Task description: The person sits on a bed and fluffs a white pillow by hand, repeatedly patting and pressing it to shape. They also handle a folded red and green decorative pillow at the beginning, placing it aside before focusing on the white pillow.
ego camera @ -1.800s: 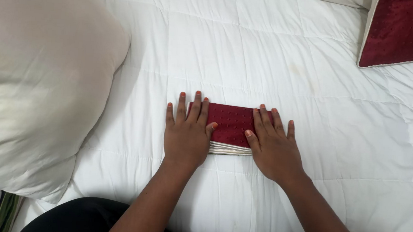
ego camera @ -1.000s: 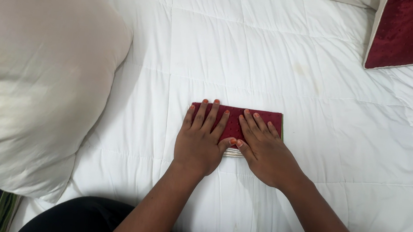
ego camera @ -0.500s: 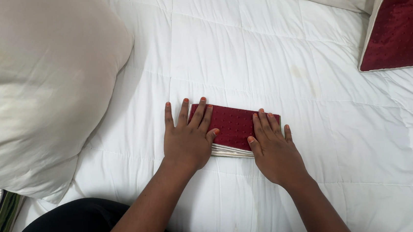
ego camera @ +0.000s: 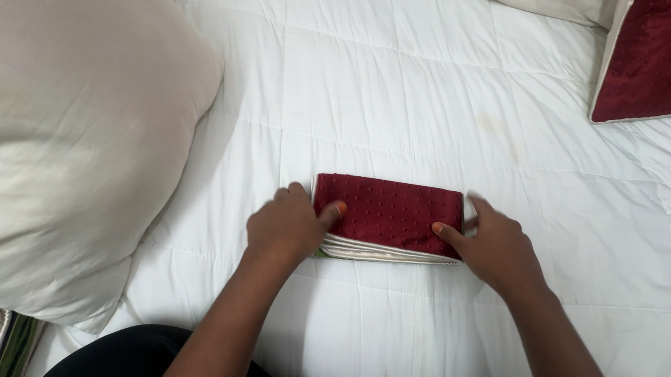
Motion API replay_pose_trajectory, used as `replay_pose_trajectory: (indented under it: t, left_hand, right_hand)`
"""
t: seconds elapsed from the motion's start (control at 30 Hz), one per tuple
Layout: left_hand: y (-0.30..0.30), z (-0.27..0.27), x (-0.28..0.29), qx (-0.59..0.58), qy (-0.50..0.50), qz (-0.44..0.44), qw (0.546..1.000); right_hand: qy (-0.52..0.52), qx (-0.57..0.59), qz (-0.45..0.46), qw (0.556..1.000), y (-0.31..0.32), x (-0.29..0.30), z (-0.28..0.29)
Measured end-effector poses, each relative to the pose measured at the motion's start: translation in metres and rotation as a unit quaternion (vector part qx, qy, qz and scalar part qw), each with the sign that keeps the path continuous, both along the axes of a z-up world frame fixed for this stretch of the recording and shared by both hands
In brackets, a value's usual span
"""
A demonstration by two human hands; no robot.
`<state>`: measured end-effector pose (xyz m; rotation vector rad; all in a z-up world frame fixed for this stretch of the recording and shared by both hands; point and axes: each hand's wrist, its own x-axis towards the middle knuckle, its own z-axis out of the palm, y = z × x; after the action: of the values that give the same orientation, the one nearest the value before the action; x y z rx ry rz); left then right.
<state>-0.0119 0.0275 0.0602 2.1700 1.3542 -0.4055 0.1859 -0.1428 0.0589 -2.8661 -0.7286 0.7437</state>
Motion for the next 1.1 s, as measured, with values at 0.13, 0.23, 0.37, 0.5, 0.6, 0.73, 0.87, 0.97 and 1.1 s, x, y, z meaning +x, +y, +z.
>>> replay_pose_trajectory:
  t: [0.13, 0.23, 0.37, 0.5, 0.6, 0.73, 0.87, 0.97, 1.1]
  left_hand:
    - [-0.001, -0.002, 0.001, -0.065, 0.005, 0.003, 0.998]
    - [0.002, -0.01, -0.001, -0.071, -0.033, 0.02, 0.997]
    - [-0.002, -0.01, -0.004, -0.091, -0.055, 0.033, 0.994]
    - [-0.009, -0.025, -0.004, -0.041, -0.079, 0.028, 0.996]
    - [-0.017, -0.04, -0.007, 0.012, -0.153, 0.025, 0.988]
    - [-0.022, -0.03, -0.014, -0.059, -0.22, 0.076, 0.971]
    - [-0.022, -0.027, -0.024, -0.138, -0.233, 0.083, 0.959]
    - [-0.026, -0.024, -0.031, -0.213, -0.278, 0.126, 0.928]
    - [-0.032, -0.009, -0.047, -0.227, -0.299, 0.163, 0.913]
  right_hand:
    - [0.039, 0.003, -0.025, 0.999, -0.01, 0.019, -0.029]
    - [0.058, 0.016, -0.024, 0.998, -0.012, 0.026, -0.038]
    - [0.088, 0.009, -0.036, 0.995, -0.01, 0.019, -0.028]
    - [0.086, 0.024, -0.03, 0.996, -0.013, 0.021, -0.035]
    - [0.085, 0.033, -0.032, 0.995, -0.014, 0.017, -0.03]
    - [0.078, 0.038, -0.026, 0.996, -0.018, 0.012, -0.029]
    - [0.058, 0.083, -0.017, 0.995, -0.023, 0.007, -0.031]
    - [0.045, 0.101, -0.009, 0.994, -0.025, -0.007, -0.02]
    - [0.072, 0.152, -0.035, 0.985, -0.023, -0.029, -0.005]
